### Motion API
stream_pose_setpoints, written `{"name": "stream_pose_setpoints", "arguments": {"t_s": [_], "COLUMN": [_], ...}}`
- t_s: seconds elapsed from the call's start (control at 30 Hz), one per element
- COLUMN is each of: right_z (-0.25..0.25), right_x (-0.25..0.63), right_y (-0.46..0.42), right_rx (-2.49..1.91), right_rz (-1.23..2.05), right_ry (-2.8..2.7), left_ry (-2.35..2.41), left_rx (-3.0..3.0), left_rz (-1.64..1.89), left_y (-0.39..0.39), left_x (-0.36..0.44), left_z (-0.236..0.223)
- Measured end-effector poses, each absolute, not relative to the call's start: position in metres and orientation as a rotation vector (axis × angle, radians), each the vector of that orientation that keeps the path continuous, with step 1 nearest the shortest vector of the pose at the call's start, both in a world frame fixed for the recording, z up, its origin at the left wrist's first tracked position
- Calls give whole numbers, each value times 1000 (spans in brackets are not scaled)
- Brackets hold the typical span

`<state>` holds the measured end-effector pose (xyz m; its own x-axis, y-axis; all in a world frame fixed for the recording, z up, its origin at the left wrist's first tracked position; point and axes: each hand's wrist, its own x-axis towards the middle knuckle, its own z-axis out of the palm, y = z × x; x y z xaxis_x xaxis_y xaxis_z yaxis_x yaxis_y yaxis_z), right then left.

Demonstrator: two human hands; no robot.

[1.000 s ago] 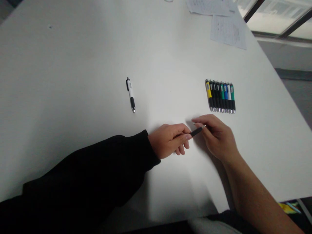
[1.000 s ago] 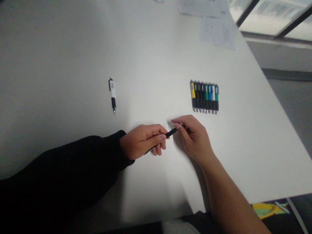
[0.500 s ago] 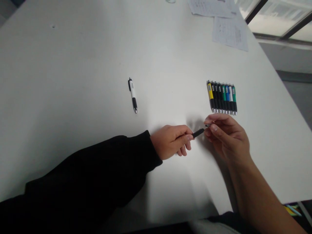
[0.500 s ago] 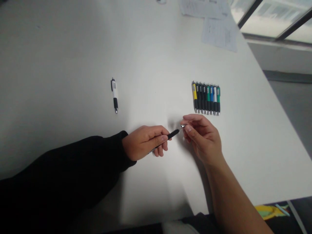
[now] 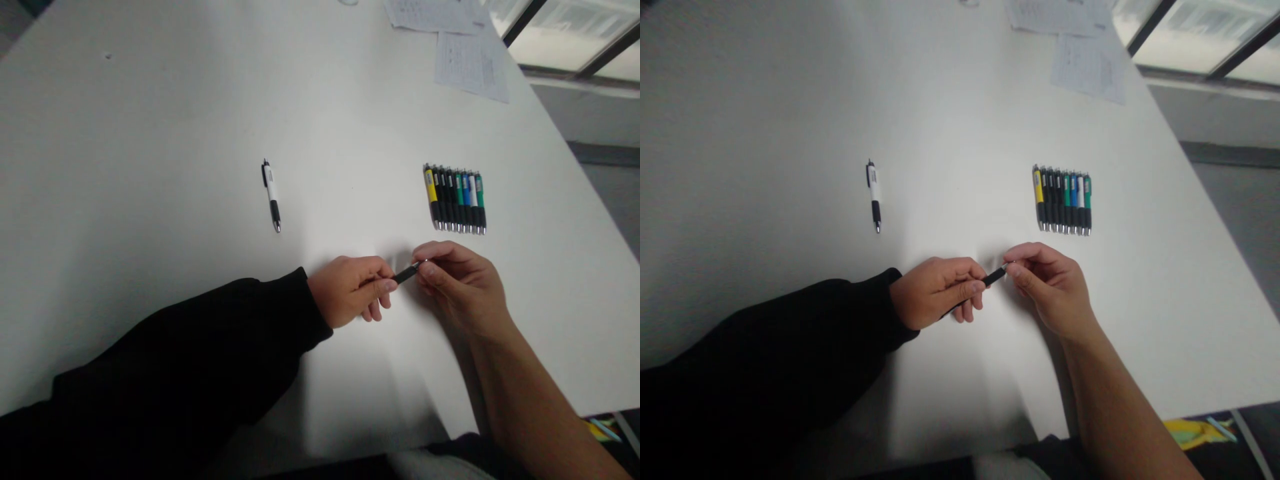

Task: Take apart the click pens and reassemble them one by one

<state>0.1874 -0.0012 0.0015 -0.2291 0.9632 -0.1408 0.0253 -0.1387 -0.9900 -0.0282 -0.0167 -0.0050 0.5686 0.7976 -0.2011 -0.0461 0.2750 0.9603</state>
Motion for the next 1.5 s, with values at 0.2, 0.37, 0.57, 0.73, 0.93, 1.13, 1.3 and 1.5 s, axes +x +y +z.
{"name": "stream_pose_setpoints", "arguments": {"t_s": [0.2,0.37,0.57,0.73,0.93,1.13,1.3,1.5], "right_z": [3,7,12,18,18,20,20,21], "right_x": [187,188,188,189,195,196,197,194], "right_y": [0,-1,-1,-1,-1,-3,-3,-5], "right_rx": [-1236,-1245,-1246,-1288,-1272,-1177,-1238,-1301], "right_rz": [1489,1454,1405,1290,1166,1305,1117,1057], "right_ry": [-1291,-1347,-1450,-1658,-1981,-1813,-1993,-2027], "left_ry": [778,759,744,774,775,769,780,805], "left_rx": [1091,1002,971,1071,1178,1154,1159,1135], "left_rz": [641,612,581,504,439,475,474,484], "left_y": [-16,-15,-16,-14,-13,-13,-13,-14], "left_x": [-28,-29,-29,-30,-32,-31,-30,-30], "left_z": [-4,-2,-3,0,2,-1,0,-1]}}
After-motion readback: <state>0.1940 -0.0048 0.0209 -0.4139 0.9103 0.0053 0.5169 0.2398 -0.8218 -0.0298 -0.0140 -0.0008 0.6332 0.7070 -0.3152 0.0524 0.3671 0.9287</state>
